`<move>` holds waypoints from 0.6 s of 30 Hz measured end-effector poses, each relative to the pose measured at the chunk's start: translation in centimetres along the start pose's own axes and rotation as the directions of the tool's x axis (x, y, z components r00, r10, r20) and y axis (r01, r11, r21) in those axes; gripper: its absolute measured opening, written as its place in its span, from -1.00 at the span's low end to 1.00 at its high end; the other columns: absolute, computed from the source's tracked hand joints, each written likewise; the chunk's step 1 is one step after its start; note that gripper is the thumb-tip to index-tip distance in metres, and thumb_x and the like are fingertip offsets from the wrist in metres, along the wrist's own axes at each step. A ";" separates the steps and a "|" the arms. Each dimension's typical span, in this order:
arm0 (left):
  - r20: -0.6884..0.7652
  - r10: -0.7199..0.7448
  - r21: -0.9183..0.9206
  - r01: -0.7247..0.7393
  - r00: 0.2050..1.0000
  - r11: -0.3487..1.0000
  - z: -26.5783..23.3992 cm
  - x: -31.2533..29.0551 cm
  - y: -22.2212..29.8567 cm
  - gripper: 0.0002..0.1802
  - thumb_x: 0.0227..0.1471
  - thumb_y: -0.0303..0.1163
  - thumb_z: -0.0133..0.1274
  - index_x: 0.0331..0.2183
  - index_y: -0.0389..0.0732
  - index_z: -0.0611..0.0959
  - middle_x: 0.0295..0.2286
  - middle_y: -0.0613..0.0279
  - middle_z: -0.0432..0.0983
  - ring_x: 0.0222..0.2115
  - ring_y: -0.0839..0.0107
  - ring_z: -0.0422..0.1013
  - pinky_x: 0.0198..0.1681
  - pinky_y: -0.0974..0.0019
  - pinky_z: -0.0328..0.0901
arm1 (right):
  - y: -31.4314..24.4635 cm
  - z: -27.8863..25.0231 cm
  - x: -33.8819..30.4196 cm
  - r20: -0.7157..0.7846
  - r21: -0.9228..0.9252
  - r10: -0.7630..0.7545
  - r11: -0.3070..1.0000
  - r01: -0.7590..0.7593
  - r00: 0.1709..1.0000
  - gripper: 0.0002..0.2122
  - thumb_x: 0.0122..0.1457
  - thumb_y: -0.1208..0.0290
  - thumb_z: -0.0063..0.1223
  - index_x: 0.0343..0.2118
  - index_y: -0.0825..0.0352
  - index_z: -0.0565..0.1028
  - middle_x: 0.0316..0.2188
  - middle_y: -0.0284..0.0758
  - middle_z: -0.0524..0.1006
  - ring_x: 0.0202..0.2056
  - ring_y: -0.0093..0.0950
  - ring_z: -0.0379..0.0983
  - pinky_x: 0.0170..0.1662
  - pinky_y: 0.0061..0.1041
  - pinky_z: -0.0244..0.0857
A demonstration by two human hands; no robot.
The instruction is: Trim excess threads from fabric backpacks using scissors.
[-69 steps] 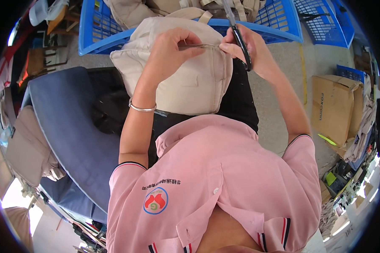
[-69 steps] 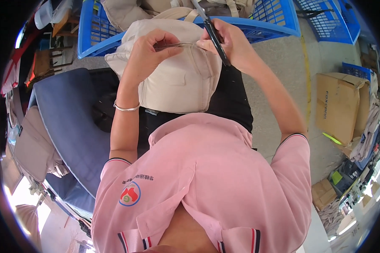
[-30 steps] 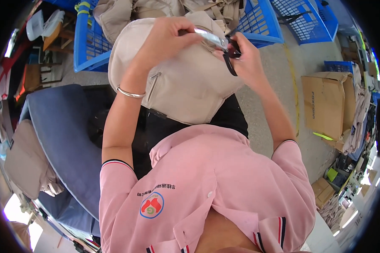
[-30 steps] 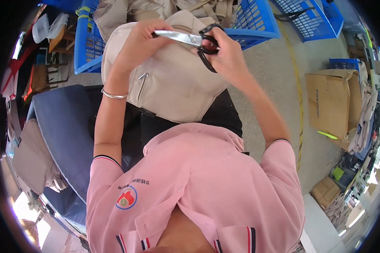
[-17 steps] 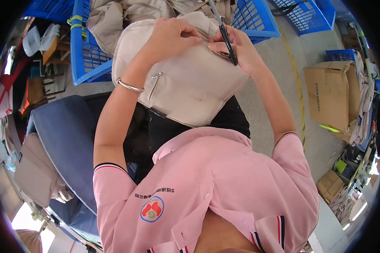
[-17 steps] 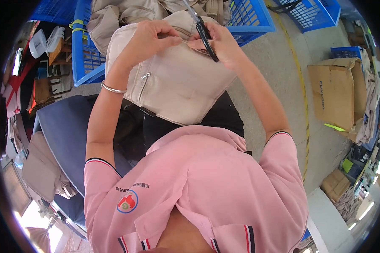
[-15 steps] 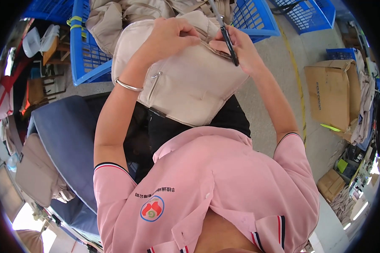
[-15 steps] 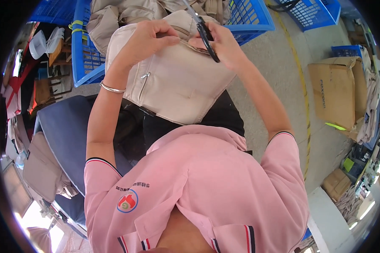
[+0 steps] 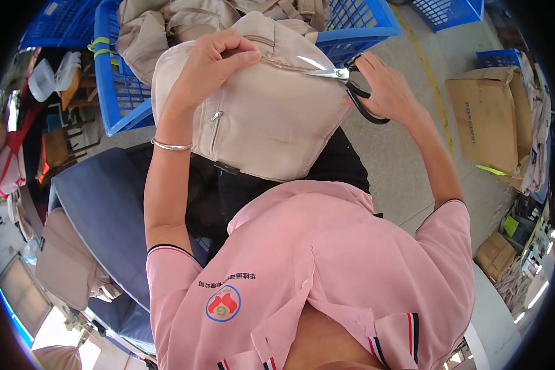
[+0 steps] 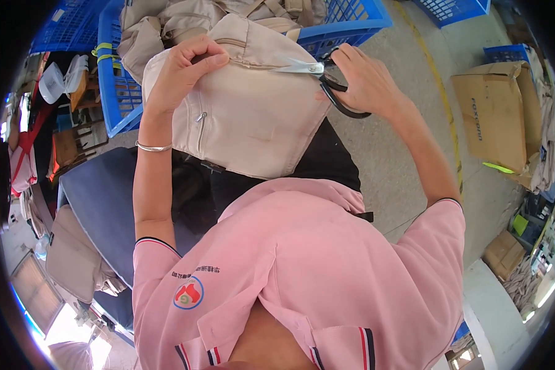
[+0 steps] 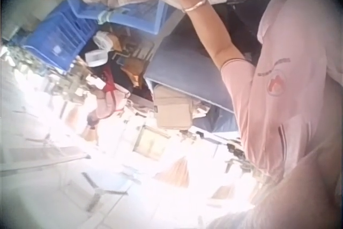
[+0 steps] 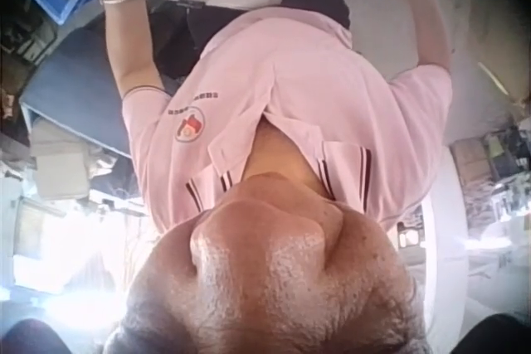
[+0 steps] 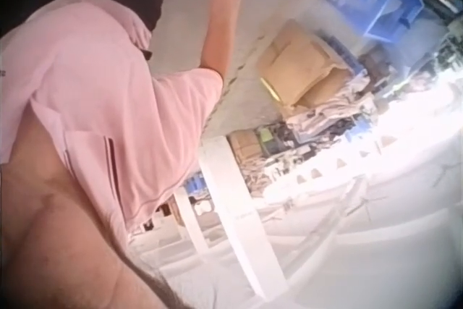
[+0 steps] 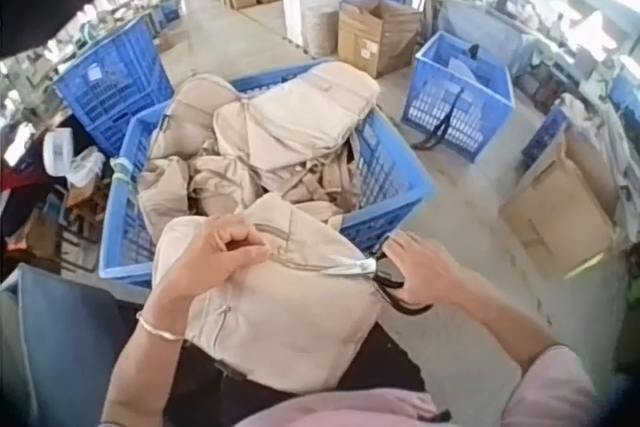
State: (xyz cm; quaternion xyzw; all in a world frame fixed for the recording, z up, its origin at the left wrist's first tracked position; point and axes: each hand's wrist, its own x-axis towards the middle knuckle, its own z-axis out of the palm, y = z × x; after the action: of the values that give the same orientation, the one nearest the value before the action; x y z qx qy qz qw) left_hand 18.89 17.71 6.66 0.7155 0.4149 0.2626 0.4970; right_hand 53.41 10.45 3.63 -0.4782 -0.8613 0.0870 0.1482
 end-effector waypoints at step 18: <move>0.027 -0.012 -0.163 0.016 1.000 0.987 -0.3 -0.7 -0.6 -0.87 0.09 -0.40 0.18 -0.41 -0.26 0.65 -0.46 0.52 0.46 -0.35 0.69 0.29 -0.18 0.57 0.15 | -2.0 2.1 3.0 -0.069 0.055 -0.133 0.989 0.136 0.989 -0.50 0.00 -0.04 0.32 -0.50 0.35 0.36 -0.54 -0.30 0.33 -0.55 -0.30 0.37 -0.52 -0.40 0.25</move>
State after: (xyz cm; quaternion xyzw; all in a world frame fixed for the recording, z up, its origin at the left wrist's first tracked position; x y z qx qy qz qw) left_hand 18.12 17.40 6.18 0.6729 0.3906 0.2831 0.5609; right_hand 49.59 11.93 2.79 -0.4169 -0.8834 0.0867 0.1957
